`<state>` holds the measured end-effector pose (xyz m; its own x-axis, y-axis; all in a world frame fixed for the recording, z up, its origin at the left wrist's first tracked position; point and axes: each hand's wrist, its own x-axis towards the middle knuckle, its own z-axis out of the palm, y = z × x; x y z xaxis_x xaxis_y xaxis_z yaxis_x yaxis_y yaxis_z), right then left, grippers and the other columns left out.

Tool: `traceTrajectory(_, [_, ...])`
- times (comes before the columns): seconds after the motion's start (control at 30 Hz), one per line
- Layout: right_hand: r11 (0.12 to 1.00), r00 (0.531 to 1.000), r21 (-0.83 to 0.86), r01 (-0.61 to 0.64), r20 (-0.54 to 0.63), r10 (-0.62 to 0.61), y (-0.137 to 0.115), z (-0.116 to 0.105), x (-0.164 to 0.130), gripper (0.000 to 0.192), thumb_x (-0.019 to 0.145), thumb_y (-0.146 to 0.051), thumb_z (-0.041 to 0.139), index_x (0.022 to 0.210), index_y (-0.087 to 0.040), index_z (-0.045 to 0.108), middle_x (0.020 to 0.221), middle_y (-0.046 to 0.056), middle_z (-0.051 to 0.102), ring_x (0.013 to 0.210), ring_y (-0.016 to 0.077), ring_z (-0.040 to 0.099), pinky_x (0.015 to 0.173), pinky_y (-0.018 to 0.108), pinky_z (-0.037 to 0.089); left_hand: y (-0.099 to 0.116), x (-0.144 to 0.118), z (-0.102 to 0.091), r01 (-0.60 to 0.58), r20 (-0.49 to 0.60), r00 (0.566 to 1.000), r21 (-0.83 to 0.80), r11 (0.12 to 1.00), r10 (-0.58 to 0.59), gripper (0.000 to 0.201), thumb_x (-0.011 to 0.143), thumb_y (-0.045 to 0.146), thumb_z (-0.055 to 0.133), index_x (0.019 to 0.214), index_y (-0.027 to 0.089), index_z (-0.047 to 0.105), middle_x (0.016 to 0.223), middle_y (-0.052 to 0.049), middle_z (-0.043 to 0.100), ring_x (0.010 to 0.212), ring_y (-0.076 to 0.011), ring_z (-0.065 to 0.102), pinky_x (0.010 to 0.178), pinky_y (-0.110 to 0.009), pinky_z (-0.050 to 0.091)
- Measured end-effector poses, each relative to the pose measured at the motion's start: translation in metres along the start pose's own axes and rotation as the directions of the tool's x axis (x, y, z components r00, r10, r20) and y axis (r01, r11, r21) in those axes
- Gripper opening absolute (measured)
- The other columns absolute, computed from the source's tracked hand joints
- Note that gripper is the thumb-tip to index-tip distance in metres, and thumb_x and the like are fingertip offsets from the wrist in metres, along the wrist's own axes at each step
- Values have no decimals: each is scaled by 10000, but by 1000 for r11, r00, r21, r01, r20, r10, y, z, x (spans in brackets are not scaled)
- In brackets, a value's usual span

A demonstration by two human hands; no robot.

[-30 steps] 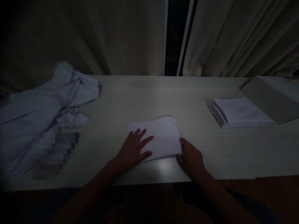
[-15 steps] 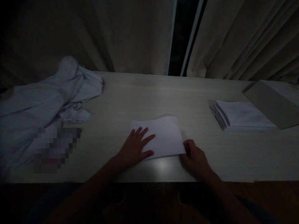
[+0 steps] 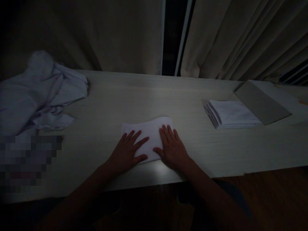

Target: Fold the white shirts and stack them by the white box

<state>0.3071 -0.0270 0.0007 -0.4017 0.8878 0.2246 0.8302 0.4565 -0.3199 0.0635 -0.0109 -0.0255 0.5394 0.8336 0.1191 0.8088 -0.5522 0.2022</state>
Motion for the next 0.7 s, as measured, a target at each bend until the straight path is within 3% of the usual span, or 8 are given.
traceTrajectory(0.23, [1000, 1000, 13, -19, 13, 19, 20, 21, -11, 769, 894, -548, 545, 1515, -303, 162, 1603, 52, 135, 1467, 328, 101, 1165, 634, 136, -2, 1, 3, 10, -11, 1000, -25, 1000, -10, 817, 757, 765, 482, 1469, 408, 301, 1598, -27, 220, 1470, -379, 93, 1155, -612, 152])
traceTrajectory(0.47, [998, 997, -42, -46, 57, 49, 15, 5, 13, 746, 917, -632, 419, 1507, -197, 281, 1536, 129, 331, 1432, 340, 248, 1178, 578, 174, -2, 1, 5, 33, -47, 998, -8, 999, -33, 852, 741, 767, 504, 1476, 387, 304, 1607, -49, 183, 1466, -400, 78, 1158, -615, 138])
traceTrajectory(0.6, [994, 997, -84, -68, -40, 65, 20, 1, 36, 791, 934, -631, 368, 1532, -140, 204, 1589, 124, 187, 1469, 324, 99, 1198, 544, 131, -3, 1, 6, 28, -34, 999, -4, 1000, -28, 850, 743, 771, 493, 1478, 394, 293, 1605, -41, 195, 1465, -403, 87, 1156, -622, 137])
traceTrajectory(0.7, [992, 995, -82, -101, 6, 102, 34, 15, 42, 791, 939, -639, 330, 1543, -157, 155, 1593, 112, 171, 1471, 310, 90, 1187, 550, 160, -4, 1, 7, 32, -31, 999, -3, 999, -32, 871, 740, 780, 485, 1485, 381, 278, 1612, -51, 169, 1469, -393, 67, 1160, -615, 136])
